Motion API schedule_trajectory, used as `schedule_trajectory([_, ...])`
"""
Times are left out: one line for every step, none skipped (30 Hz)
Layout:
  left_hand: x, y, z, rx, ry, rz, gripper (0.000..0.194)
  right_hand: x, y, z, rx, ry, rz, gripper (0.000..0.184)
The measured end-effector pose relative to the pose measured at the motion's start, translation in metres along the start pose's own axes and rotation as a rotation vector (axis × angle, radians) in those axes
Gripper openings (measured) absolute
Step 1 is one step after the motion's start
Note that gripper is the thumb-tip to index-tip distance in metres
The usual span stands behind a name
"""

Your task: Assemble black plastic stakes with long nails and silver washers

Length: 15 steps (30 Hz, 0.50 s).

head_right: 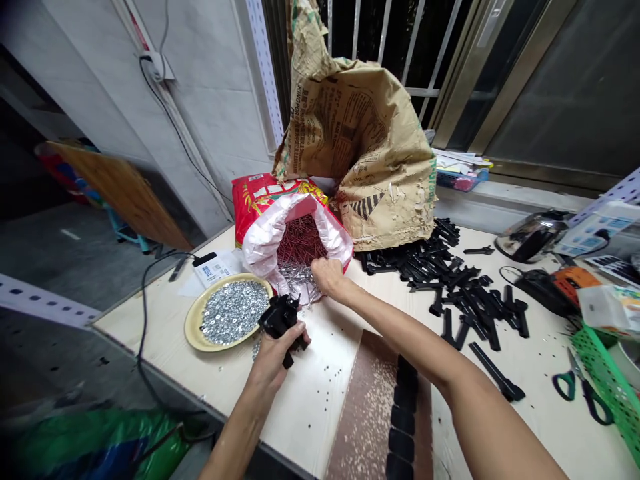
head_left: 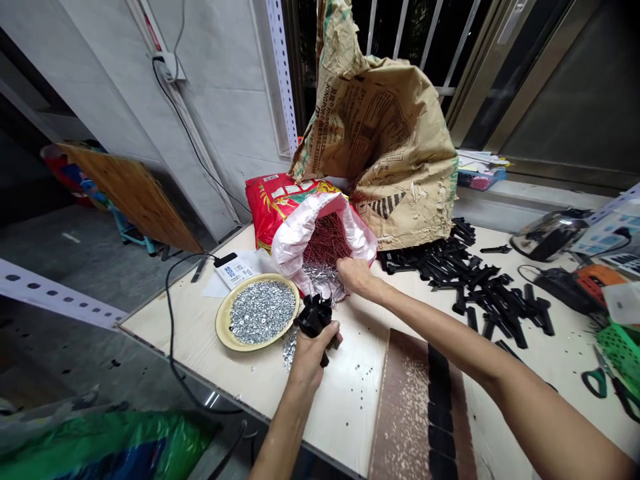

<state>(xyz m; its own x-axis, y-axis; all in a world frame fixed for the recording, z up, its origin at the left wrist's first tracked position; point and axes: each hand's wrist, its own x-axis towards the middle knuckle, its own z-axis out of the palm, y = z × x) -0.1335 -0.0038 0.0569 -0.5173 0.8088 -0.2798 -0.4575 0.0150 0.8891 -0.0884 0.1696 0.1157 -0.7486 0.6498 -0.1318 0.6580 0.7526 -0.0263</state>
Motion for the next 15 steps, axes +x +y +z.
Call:
schedule_trajectory([0.000, 0.001, -0.001, -0.007, -0.003, -0.016, 0.031, -0.007, 0.006, -0.004, 0.019, 0.044, 0.001, 0.027])
schedule_trajectory([0.001, 0.002, -0.003, -0.012, -0.008, -0.032, 0.033, -0.014, 0.013, -0.008, 0.060, 0.111, -0.030, 0.026])
schedule_trajectory([0.001, 0.003, -0.005, -0.014, -0.011, -0.047, 0.034, -0.022, 0.020, -0.013, 0.124, 0.198, -0.091, 0.024])
schedule_trajectory([0.002, 0.004, -0.006, -0.010, -0.008, -0.059, 0.035, -0.030, 0.026, -0.018, 0.205, 0.290, -0.179, 0.022])
schedule_trajectory([0.004, 0.004, -0.007, 0.003, -0.002, -0.065, 0.035, -0.038, 0.032, -0.023, 0.287, 0.380, -0.282, 0.020])
schedule_trajectory([0.005, 0.004, -0.008, 0.023, 0.008, -0.062, 0.035, -0.045, 0.037, -0.028, 0.356, 0.453, -0.384, 0.019])
schedule_trajectory([0.005, 0.004, -0.008, 0.049, 0.017, -0.049, 0.034, -0.051, 0.040, -0.032, 0.394, 0.496, -0.466, 0.018])
schedule_trajectory([0.006, 0.004, -0.007, 0.078, 0.021, -0.030, 0.032, -0.057, 0.042, -0.035, 0.392, 0.504, -0.516, 0.018])
schedule_trajectory([0.006, 0.004, -0.006, 0.107, 0.022, -0.005, 0.031, -0.061, 0.042, -0.037, 0.364, 0.492, -0.543, 0.018])
schedule_trajectory([0.006, 0.003, -0.004, 0.134, 0.020, 0.022, 0.029, -0.064, 0.040, -0.039, 0.324, 0.468, -0.557, 0.017])
schedule_trajectory([0.006, 0.003, -0.003, 0.159, 0.021, 0.047, 0.028, -0.066, 0.037, -0.040, 0.280, 0.440, -0.561, 0.017])
schedule_trajectory([0.006, 0.003, -0.002, 0.186, 0.026, 0.068, 0.027, -0.068, 0.034, -0.041, 0.236, 0.409, -0.567, 0.017])
schedule_trajectory([0.006, 0.002, -0.001, 0.216, 0.037, 0.084, 0.026, -0.068, 0.031, -0.042, 0.201, 0.375, -0.580, 0.018])
schedule_trajectory([0.005, 0.002, -0.001, 0.249, 0.053, 0.099, 0.025, -0.068, 0.029, -0.042, 0.183, 0.333, -0.605, 0.018])
schedule_trajectory([0.005, 0.002, -0.001, 0.280, 0.070, 0.112, 0.024, -0.067, 0.028, -0.043, 0.189, 0.288, -0.639, 0.018])
